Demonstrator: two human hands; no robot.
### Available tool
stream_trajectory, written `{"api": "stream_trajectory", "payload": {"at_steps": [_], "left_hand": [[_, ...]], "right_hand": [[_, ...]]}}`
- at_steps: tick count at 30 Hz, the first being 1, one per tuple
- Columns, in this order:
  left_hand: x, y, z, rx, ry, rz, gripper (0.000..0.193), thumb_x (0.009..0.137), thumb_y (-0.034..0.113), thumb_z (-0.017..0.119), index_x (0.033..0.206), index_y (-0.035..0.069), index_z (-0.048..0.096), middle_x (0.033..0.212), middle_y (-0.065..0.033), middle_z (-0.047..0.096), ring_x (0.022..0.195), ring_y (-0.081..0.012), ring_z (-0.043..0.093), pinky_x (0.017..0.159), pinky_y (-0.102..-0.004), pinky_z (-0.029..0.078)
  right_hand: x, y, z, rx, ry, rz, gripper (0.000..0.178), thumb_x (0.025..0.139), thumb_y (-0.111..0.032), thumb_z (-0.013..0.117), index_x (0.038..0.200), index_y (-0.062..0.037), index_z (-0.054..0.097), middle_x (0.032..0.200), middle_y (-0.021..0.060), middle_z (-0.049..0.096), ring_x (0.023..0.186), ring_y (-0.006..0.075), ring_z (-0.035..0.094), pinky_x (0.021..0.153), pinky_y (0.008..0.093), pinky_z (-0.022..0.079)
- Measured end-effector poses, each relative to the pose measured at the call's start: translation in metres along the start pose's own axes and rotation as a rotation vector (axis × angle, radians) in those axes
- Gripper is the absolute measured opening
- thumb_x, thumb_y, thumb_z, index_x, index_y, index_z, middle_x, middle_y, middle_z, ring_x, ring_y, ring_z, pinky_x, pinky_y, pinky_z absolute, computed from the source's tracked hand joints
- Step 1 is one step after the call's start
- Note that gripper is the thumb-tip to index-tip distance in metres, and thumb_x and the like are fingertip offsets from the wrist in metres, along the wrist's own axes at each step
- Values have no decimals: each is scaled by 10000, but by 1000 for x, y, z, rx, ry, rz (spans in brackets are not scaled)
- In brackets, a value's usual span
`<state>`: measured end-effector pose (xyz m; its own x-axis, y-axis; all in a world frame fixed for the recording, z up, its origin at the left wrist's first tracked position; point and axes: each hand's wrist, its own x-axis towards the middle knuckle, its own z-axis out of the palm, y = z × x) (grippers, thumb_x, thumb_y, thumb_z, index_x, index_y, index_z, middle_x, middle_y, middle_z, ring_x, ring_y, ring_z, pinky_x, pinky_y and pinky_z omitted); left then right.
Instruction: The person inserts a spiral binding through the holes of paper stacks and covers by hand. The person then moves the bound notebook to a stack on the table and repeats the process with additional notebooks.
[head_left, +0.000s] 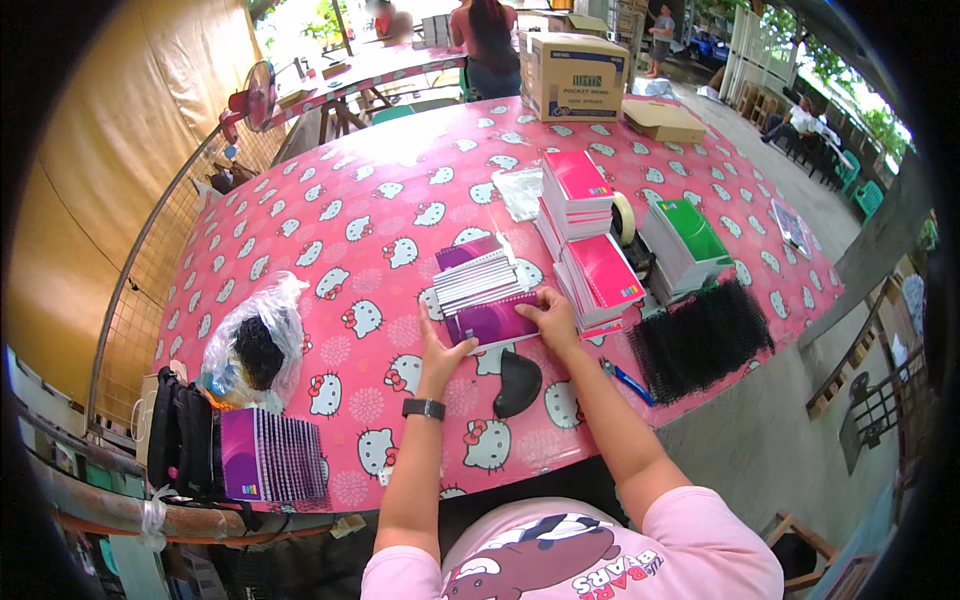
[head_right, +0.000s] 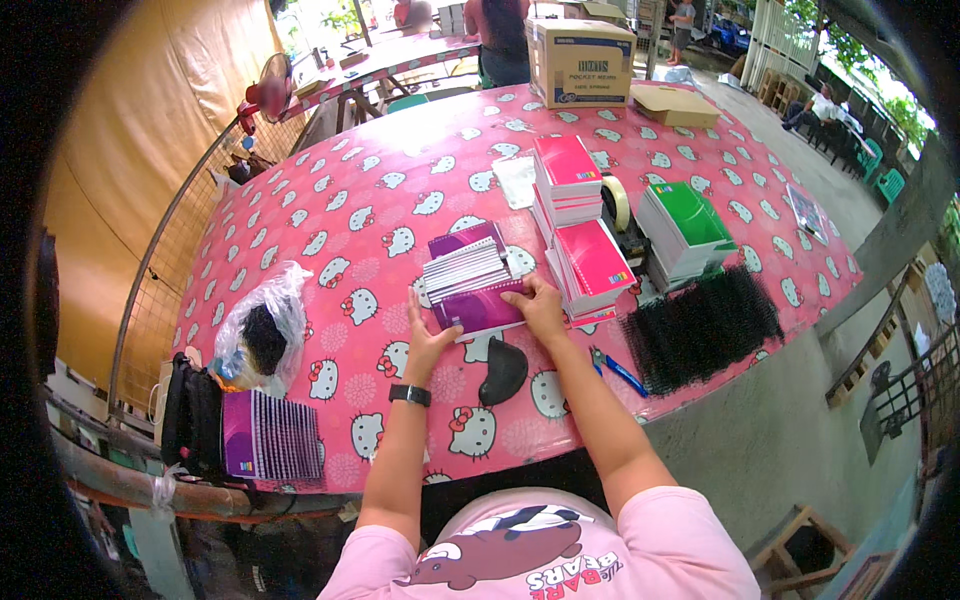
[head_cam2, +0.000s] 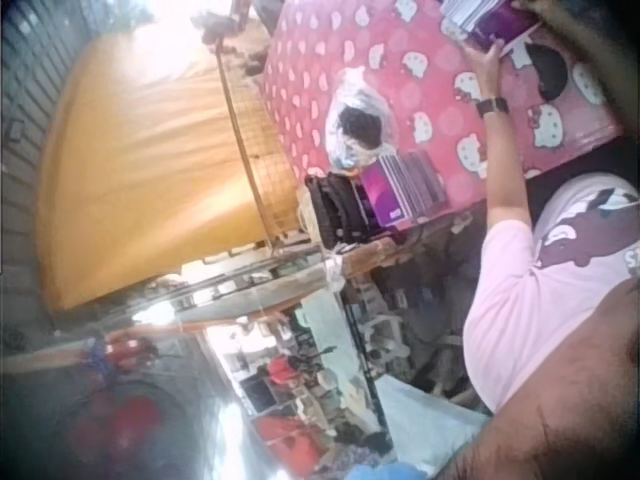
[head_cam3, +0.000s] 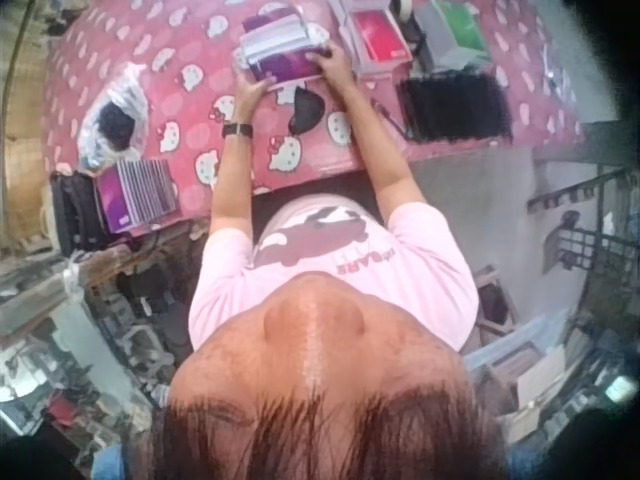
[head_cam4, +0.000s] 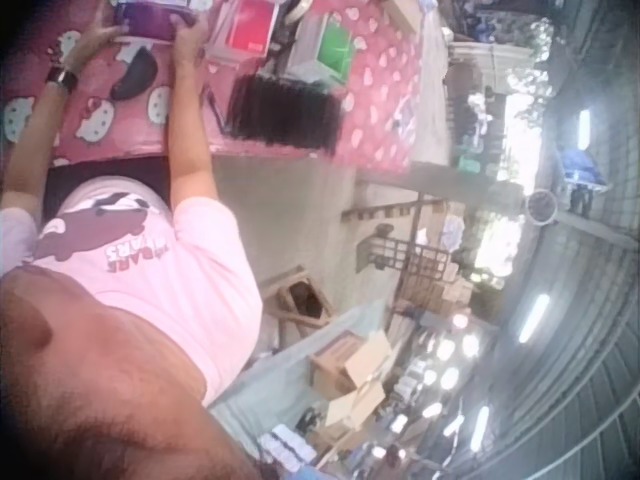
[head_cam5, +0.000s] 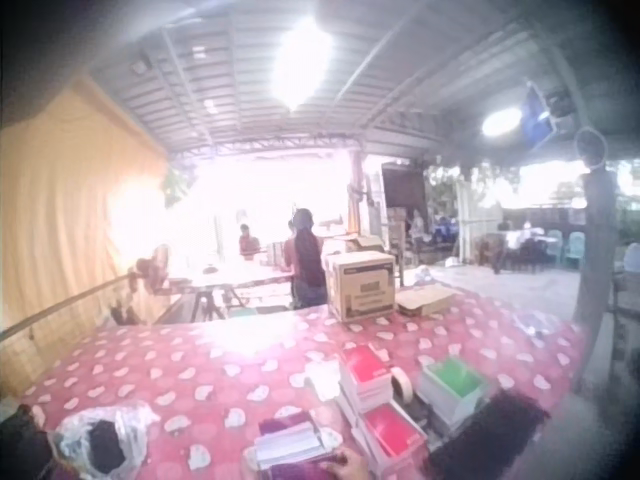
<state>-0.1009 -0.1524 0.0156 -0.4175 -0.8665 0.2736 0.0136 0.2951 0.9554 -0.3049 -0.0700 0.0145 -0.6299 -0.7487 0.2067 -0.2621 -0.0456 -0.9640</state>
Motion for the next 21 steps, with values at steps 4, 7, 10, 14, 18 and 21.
{"api": "stream_trajectory", "payload": {"at_steps": [4,7,10,14,18,21], "left_hand": [[-27,12,-2,291,127,107,1018,655,133,801,1441,5,167,1474,-189,243,1377,-287,209,1126,-392,164],[-41,33,-7,188,157,171,999,671,140,799,1448,56,177,1476,-155,252,1379,-277,215,1125,-423,162],[-62,50,-32,-81,50,18,741,716,81,763,1315,69,326,1288,-109,396,1194,-215,371,1033,-379,284],[-97,79,-44,-244,-70,-95,279,783,-28,689,998,39,526,928,-16,558,860,-88,533,786,-232,457],[-151,66,-29,-308,-78,-166,304,780,-93,632,1022,32,496,957,-63,567,876,-107,561,715,-243,491],[-175,49,-18,-318,28,-293,373,763,-71,614,1095,29,476,994,-86,570,1003,-202,569,872,-323,461]], "right_hand": [[-11,-1,-7,126,142,-58,205,750,-105,747,859,-23,594,679,-11,531,635,72,460,574,252,400],[-41,-33,-1,96,86,-191,187,778,-76,718,878,-20,571,690,2,551,663,64,497,584,245,409],[-84,-80,10,220,-159,-248,200,793,-88,716,911,-39,563,729,-6,563,672,64,510,587,235,410],[-137,-82,-2,419,-274,4,190,845,-132,678,966,-55,554,816,-5,577,739,62,518,645,229,420],[-183,-68,2,434,-214,148,156,900,-162,603,979,-44,541,860,17,573,804,80,532,724,243,432],[-191,-61,14,341,-152,103,133,907,-127,579,998,-44,531,884,18,574,794,70,514,712,229,427]]}}
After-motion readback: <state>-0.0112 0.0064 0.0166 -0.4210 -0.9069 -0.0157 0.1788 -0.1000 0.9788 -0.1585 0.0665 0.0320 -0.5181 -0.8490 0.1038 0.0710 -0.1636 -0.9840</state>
